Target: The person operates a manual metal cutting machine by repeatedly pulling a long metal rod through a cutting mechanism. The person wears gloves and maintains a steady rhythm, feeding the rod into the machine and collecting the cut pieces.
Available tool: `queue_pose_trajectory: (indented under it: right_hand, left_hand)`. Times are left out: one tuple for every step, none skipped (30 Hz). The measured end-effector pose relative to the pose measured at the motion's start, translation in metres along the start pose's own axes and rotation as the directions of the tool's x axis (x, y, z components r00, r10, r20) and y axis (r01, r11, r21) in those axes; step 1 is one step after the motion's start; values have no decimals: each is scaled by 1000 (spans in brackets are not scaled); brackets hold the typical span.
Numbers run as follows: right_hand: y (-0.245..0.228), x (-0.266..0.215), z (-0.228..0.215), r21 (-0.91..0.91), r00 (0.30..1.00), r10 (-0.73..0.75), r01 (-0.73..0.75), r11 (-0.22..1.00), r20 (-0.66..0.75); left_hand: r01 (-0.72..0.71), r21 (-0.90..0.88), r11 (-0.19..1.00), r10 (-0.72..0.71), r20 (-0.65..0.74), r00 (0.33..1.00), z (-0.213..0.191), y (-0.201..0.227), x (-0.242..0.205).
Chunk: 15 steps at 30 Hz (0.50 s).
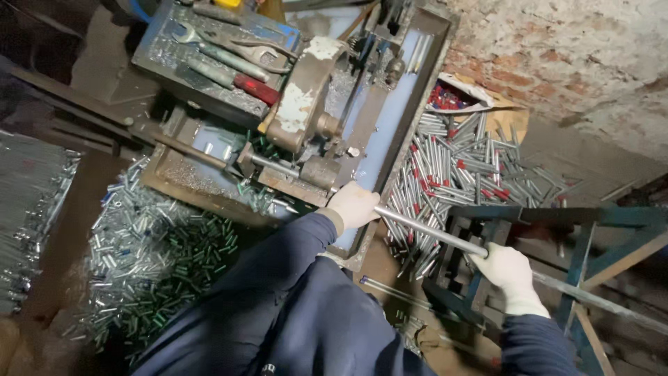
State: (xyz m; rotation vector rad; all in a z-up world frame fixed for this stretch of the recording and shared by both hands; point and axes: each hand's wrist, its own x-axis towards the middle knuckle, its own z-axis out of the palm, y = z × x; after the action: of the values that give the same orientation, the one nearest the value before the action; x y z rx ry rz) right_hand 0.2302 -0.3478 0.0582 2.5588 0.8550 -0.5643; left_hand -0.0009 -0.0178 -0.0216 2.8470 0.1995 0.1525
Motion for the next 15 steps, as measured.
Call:
queue_pose_trajectory:
  right_hand:
    - [-1,9,-8,30,990,-44,40,999,136]
    - [4,11,-15,57,957,-86,73,996,278]
    - [14,17,-6,50,956,-84,73,996,280]
    - [17,25,4,43,958,-72,63,997,278]
    - [19,35,14,36,959,-60,52,998,276]
    - [23,42,21,28,961,-51,45,999,272]
    - [27,49,28,18,973,-17,14,1000,232]
    - [28,54,40,11,981,7,-9,1000,196]
    - [34,54,45,5,980,6,-7,1000,197]
    - [37,55,51,-30,986,34,-30,999,166]
    - [40,57,57,-64,989,62,-54,996,133]
    - [39,58,48,-66,989,68,-59,996,134]
    - [38,60,40,-52,982,68,-60,997,178]
    - [37,60,32,-37,972,67,-60,998,224]
    - [41,56,27,-39,971,71,-64,997,227]
  left_hand:
    - [-10,-8,1000,10,20,1000,-4,-2,0]
    - [-18,-28,999,20,43,999,-6,5,-2]
    - [-15,-34,999,16,40,999,-2,8,4]
    - [7,-69,998,0,101,995,0,4,7]
    - [32,-103,994,-15,161,987,2,-1,10]
    - [27,-109,994,-11,153,988,9,-3,14]
    - [9,-49,999,-6,68,998,17,-5,18]
    - [5,14,1000,-5,-10,1000,24,-7,15]
    - [10,9,1000,-10,-11,1000,24,-1,17]
    - [5,18,1000,-4,-14,1000,22,0,19]
    - [-1,27,1000,1,-16,1000,20,1,22]
    - [-4,24,1000,5,-17,1000,18,2,25]
    - [7,17,1000,-7,-10,1000,15,3,28]
    - [21,11,1000,-21,0,1000,13,4,29]
    - [18,6,1000,-18,1,1000,14,9,29]
